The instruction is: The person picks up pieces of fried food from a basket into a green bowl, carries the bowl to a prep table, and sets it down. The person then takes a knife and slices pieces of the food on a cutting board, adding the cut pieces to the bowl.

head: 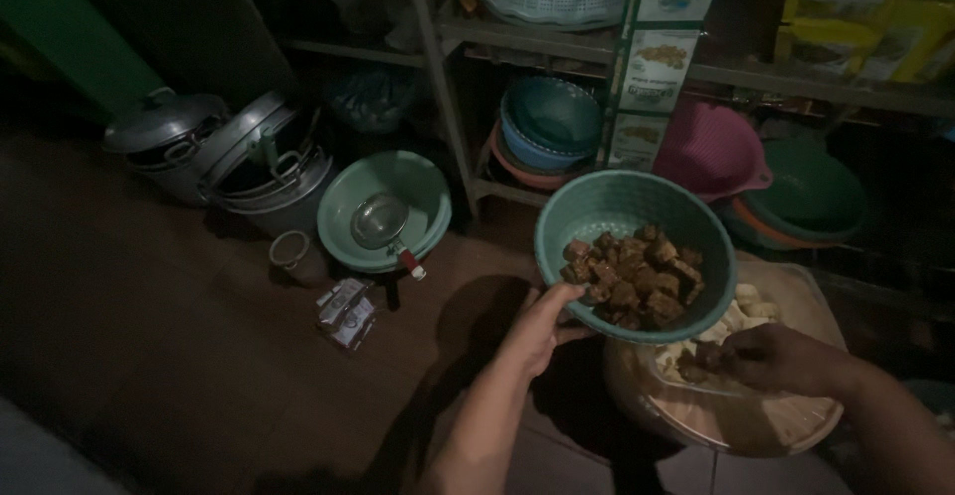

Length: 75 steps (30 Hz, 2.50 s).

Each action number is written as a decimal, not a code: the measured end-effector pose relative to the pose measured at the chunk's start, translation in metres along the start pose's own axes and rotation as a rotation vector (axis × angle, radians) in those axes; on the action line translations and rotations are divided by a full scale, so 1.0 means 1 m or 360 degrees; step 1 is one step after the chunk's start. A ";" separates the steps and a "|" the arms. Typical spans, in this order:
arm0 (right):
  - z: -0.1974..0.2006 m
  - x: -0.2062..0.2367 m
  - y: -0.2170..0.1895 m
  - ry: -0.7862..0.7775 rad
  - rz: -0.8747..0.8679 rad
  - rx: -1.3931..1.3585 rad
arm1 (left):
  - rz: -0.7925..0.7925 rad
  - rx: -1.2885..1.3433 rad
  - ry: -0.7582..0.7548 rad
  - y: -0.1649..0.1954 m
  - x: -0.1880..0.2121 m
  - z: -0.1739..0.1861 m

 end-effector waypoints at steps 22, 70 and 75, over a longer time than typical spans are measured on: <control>-0.012 -0.027 -0.009 0.0326 -0.0204 0.0063 | 0.0005 -0.0077 -0.0017 -0.002 0.002 0.000; -0.032 -0.005 -0.022 0.0214 -0.0211 0.0295 | 0.0048 -0.0084 -0.0124 -0.009 0.001 0.010; -0.036 -0.014 -0.041 0.0256 -0.0461 -0.1905 | 0.0033 -0.0086 -0.0103 -0.008 0.002 0.010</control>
Point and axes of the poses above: each hand's wrist, its own x-axis away from the middle knuckle, its own z-axis out of the back of the hand, y = z × x, the point moved 3 cm from there along -x, towards the middle knuckle, and after that the axes turned 14 degrees about x, right-handed, at the moved point
